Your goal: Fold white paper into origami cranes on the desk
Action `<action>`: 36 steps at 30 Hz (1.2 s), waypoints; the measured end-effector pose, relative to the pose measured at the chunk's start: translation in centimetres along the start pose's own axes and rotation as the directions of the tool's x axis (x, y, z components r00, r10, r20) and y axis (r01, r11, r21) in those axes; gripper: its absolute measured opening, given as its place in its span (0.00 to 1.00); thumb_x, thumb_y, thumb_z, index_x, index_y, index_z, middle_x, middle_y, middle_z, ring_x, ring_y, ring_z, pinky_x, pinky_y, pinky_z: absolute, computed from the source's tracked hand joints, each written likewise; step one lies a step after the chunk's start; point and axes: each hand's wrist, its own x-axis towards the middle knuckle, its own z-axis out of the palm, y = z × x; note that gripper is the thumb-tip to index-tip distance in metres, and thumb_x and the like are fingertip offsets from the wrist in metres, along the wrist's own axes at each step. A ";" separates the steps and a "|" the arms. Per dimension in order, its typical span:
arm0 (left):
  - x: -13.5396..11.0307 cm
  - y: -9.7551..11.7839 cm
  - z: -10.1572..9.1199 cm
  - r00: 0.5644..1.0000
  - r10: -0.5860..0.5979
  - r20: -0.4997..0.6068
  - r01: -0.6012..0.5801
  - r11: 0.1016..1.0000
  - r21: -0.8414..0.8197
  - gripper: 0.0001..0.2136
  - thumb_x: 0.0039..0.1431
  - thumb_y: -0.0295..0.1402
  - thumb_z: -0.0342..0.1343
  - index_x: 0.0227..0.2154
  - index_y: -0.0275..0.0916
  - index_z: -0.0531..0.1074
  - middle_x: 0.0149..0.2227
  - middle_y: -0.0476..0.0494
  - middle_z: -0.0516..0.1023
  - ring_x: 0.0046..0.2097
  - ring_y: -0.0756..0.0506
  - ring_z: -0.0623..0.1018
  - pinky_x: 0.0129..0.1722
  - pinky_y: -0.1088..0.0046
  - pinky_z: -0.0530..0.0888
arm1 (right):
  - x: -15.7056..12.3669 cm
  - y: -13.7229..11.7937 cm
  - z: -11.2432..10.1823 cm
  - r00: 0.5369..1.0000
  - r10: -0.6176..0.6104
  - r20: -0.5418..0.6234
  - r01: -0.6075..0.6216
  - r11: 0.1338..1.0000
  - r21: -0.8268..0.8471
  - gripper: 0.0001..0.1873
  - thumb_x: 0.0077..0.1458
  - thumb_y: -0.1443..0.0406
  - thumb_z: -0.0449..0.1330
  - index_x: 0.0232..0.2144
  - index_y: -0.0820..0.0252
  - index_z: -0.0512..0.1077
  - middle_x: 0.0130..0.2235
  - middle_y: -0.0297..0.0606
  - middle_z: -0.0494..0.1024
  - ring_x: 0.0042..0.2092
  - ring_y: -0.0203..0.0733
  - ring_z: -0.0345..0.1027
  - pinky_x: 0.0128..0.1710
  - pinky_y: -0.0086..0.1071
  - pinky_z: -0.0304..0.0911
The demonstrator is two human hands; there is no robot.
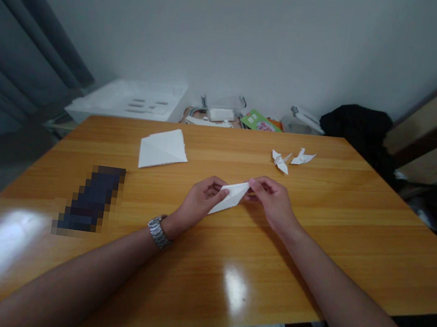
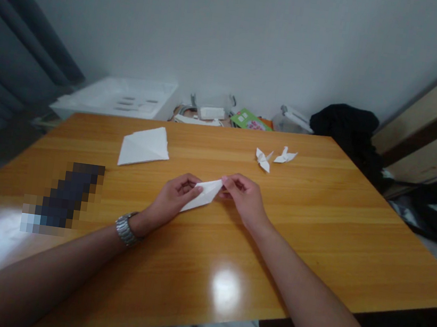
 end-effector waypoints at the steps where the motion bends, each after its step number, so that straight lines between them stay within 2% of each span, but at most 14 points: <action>1: 0.0 0.0 0.0 1.000 -0.003 0.000 0.003 1.000 0.003 0.16 0.59 0.45 0.63 0.39 0.36 0.75 0.36 0.44 0.79 0.37 0.48 0.78 0.36 0.74 0.74 | 0.0 0.0 0.0 1.000 -0.003 -0.008 0.003 1.000 -0.012 0.19 0.50 0.49 0.70 0.29 0.58 0.77 0.31 0.36 0.80 0.33 0.39 0.75 0.37 0.35 0.77; 6: 0.0 0.2 0.0 1.000 -0.022 -0.008 0.023 0.999 0.030 0.17 0.57 0.46 0.65 0.37 0.36 0.75 0.34 0.45 0.80 0.34 0.49 0.77 0.33 0.75 0.73 | 0.0 0.4 0.0 1.000 0.001 -0.018 -0.001 1.000 -0.028 0.20 0.51 0.48 0.69 0.27 0.57 0.74 0.29 0.35 0.78 0.32 0.40 0.74 0.36 0.34 0.76; 11: 0.0 0.6 0.1 0.999 -0.041 -0.021 0.042 0.999 0.027 0.16 0.56 0.45 0.65 0.34 0.35 0.74 0.31 0.46 0.79 0.31 0.50 0.76 0.30 0.77 0.70 | 0.0 0.4 0.1 0.999 -0.005 0.033 0.005 1.000 -0.010 0.17 0.53 0.50 0.68 0.30 0.57 0.76 0.31 0.34 0.78 0.33 0.40 0.73 0.36 0.33 0.74; 16: -0.1 0.9 0.1 1.000 -0.028 -0.010 0.028 0.996 0.090 0.16 0.57 0.45 0.65 0.35 0.35 0.75 0.31 0.45 0.80 0.31 0.50 0.76 0.30 0.77 0.69 | 0.0 0.3 -0.2 0.987 -0.079 0.137 0.108 0.971 -0.216 0.15 0.52 0.53 0.70 0.34 0.58 0.80 0.34 0.36 0.81 0.36 0.40 0.73 0.39 0.32 0.70; 22: 0.1 0.4 0.0 0.999 -0.036 -0.023 0.037 0.998 0.045 0.16 0.56 0.45 0.65 0.38 0.36 0.76 0.34 0.45 0.80 0.34 0.48 0.78 0.33 0.75 0.73 | 0.3 1.0 -0.5 0.998 -0.044 0.051 0.053 0.978 -0.201 0.17 0.51 0.51 0.69 0.33 0.59 0.80 0.32 0.37 0.82 0.32 0.41 0.73 0.36 0.33 0.70; 27: 0.1 0.7 0.0 0.999 -0.014 -0.041 0.018 0.994 0.106 0.15 0.59 0.45 0.63 0.36 0.36 0.77 0.35 0.44 0.81 0.36 0.47 0.79 0.36 0.73 0.75 | 0.5 1.1 -0.7 0.999 -0.049 0.017 0.052 0.973 -0.223 0.19 0.52 0.49 0.69 0.33 0.60 0.80 0.32 0.38 0.82 0.32 0.42 0.74 0.36 0.35 0.70; 31: 0.1 0.8 -0.2 0.997 0.043 -0.066 -0.029 0.980 0.198 0.13 0.61 0.44 0.61 0.35 0.37 0.76 0.33 0.45 0.81 0.34 0.47 0.78 0.34 0.74 0.75 | 0.3 0.6 -0.6 0.985 -0.107 0.134 0.147 0.930 -0.336 0.17 0.55 0.51 0.66 0.32 0.59 0.79 0.33 0.38 0.82 0.35 0.42 0.74 0.38 0.34 0.69; 36: -0.1 0.5 -0.5 0.994 0.103 -0.018 -0.092 0.938 0.334 0.11 0.64 0.42 0.59 0.37 0.38 0.78 0.36 0.45 0.82 0.37 0.47 0.79 0.39 0.73 0.75 | -0.2 0.0 -0.3 0.954 -0.080 0.288 0.207 0.872 -0.443 0.14 0.58 0.54 0.64 0.37 0.58 0.80 0.38 0.39 0.83 0.39 0.44 0.75 0.40 0.34 0.67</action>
